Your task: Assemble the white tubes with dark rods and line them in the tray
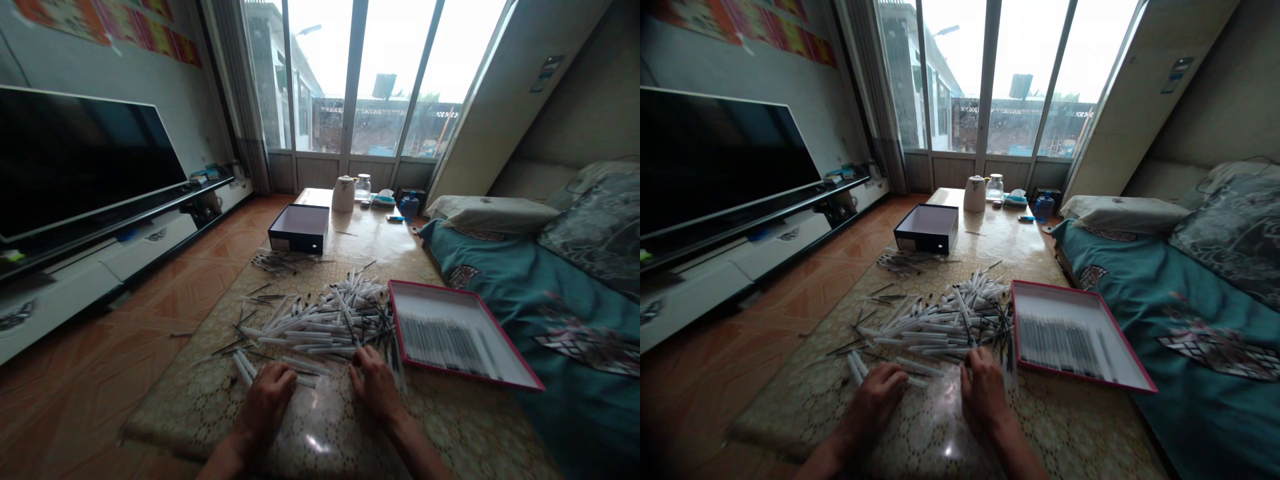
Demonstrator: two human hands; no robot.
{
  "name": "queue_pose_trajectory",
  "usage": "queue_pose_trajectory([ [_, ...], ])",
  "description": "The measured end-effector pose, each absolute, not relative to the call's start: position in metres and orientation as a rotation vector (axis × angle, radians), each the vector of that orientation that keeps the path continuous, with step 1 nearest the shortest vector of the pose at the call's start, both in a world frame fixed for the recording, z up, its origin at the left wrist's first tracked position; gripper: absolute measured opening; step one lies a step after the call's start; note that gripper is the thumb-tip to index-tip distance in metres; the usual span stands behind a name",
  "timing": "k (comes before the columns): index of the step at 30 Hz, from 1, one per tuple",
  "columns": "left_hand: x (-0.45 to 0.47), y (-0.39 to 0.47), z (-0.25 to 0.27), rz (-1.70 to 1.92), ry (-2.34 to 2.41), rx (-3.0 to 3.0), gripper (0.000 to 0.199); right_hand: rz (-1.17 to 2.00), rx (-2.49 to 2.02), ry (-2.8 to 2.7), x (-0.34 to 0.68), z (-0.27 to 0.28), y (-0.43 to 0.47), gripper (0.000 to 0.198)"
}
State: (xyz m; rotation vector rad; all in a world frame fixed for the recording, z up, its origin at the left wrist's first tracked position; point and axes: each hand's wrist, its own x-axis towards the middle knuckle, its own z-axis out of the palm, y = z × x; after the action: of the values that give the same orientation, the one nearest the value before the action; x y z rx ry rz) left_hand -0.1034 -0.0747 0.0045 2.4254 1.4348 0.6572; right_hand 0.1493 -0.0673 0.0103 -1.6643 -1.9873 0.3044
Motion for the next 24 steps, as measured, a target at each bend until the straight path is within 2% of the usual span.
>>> queue_pose_trajectory([
  [4, -0.098, -0.068, 0.004, 0.661, 1.468, 2.405, 0.021, 0.297, -1.691, -1.959, 0.138, 0.008, -0.063, 0.014],
  [12, -0.091, -0.05, 0.005, 0.587, 1.53, 2.493, 0.021, -0.095, -1.98, -1.88, 0.17, -0.009, -0.062, 0.008],
  [19, -0.084, -0.025, 0.0, 0.68, 1.698, 2.487, 0.022, -0.172, -2.095, -1.959, 0.17, -0.011, -0.066, 0.006],
  [24, -0.077, -0.005, 0.001, 0.67, 1.752, 2.427, 0.025, -0.019, -2.187, -1.916, 0.171, -0.003, -0.054, 0.008],
])
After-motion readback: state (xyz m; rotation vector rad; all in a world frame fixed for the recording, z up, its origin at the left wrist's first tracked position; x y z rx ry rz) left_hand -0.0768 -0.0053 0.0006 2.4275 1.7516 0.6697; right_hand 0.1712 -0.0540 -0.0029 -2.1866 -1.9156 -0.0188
